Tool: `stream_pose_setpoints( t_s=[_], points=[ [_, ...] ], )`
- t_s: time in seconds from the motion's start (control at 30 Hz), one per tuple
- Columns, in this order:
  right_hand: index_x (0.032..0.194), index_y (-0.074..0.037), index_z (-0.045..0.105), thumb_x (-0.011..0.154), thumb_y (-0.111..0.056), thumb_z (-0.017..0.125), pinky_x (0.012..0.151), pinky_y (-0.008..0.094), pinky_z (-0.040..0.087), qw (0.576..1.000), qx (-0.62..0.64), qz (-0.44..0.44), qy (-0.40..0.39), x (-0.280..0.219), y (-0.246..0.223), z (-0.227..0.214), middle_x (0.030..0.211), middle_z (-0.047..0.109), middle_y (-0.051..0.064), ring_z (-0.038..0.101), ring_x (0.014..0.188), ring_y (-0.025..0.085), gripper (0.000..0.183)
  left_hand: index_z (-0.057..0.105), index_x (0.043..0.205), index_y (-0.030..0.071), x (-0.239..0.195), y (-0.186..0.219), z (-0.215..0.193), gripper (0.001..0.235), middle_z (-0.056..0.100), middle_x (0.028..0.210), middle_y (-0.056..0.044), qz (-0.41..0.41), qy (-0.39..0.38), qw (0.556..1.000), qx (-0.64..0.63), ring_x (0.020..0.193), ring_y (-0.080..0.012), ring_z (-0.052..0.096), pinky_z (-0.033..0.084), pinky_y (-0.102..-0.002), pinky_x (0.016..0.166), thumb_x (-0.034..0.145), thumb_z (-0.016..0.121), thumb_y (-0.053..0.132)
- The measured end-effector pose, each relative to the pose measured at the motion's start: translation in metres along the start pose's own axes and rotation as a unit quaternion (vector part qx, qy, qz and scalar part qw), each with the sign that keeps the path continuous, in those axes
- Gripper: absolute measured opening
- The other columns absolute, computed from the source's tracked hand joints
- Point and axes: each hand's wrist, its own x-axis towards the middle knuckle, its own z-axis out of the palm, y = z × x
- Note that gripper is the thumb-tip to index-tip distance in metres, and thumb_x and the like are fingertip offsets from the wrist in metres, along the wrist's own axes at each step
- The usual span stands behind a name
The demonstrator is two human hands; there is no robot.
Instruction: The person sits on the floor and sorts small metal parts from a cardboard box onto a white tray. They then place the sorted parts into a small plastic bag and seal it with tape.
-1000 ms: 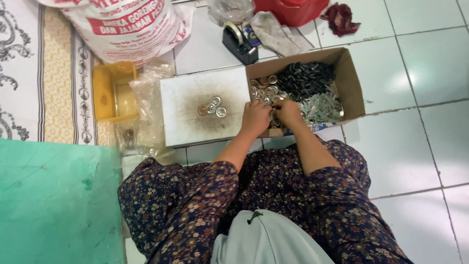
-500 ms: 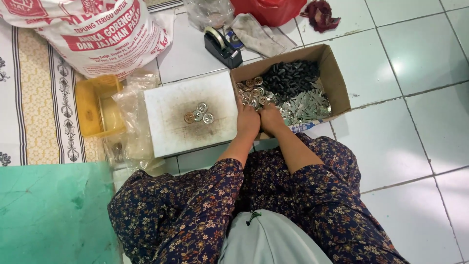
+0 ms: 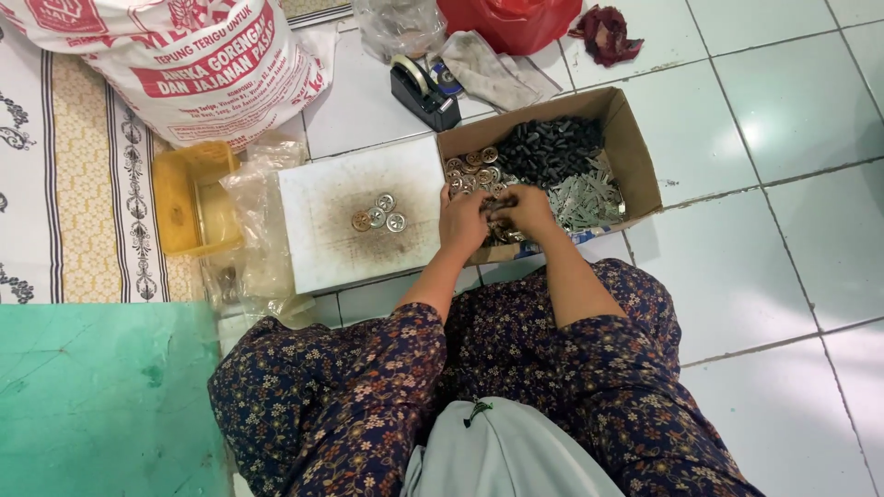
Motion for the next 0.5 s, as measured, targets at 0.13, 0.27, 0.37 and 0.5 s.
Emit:
stream_pose_setpoints(
  t_s=[0.13, 0.27, 0.37, 0.5],
  points=[
    [0.108, -0.002, 0.076, 0.08, -0.012, 0.089, 0.084, 0.046, 0.058, 0.99, 0.143, 0.014, 0.007, -0.006, -0.016, -0.02, 0.099, 0.076, 0.021, 0.072, 0.099, 0.036, 0.032, 0.074, 0.112, 0.012, 0.015, -0.03, 0.033, 0.017, 0.073, 0.097, -0.007, -0.008, 0.041, 0.995, -0.094, 0.106, -0.024, 0.069, 0.017, -0.056, 0.123, 0.103, 0.065, 0.022],
    [0.104, -0.002, 0.077, 0.082, -0.011, 0.089, 0.077, 0.034, 0.06, 0.955, 0.293, 0.028, 0.026, -0.014, -0.028, -0.022, 0.094, 0.074, 0.013, 0.07, 0.091, 0.022, 0.026, 0.076, 0.112, 0.014, 0.013, -0.019, 0.015, 0.021, 0.073, 0.101, -0.006, -0.076, 0.054, 0.971, -0.221, 0.102, -0.0246, 0.071, 0.037, -0.047, 0.109, 0.101, 0.068, 0.031],
    [0.107, -0.001, 0.077, 0.083, -0.011, 0.088, 0.071, 0.03, 0.061, 0.935, 0.351, 0.034, 0.034, -0.008, -0.017, -0.016, 0.091, 0.074, 0.011, 0.071, 0.085, 0.019, 0.028, 0.076, 0.114, 0.012, 0.008, -0.013, 0.006, 0.022, 0.075, 0.099, -0.011, -0.122, 0.066, 0.936, -0.322, 0.093, -0.0254, 0.072, 0.053, -0.042, 0.091, 0.1, 0.07, 0.027],
    [0.117, 0.0, 0.073, 0.085, -0.01, 0.086, 0.064, 0.025, 0.064, 0.912, 0.407, 0.036, 0.034, 0.001, -0.003, -0.01, 0.091, 0.075, 0.011, 0.075, 0.079, 0.018, 0.036, 0.075, 0.122, 0.008, 0.003, 0.0, -0.006, 0.029, 0.076, 0.106, -0.017, -0.165, 0.062, 0.898, -0.403, 0.1, -0.0281, 0.073, 0.056, -0.041, 0.087, 0.098, 0.074, 0.025]
  ],
)
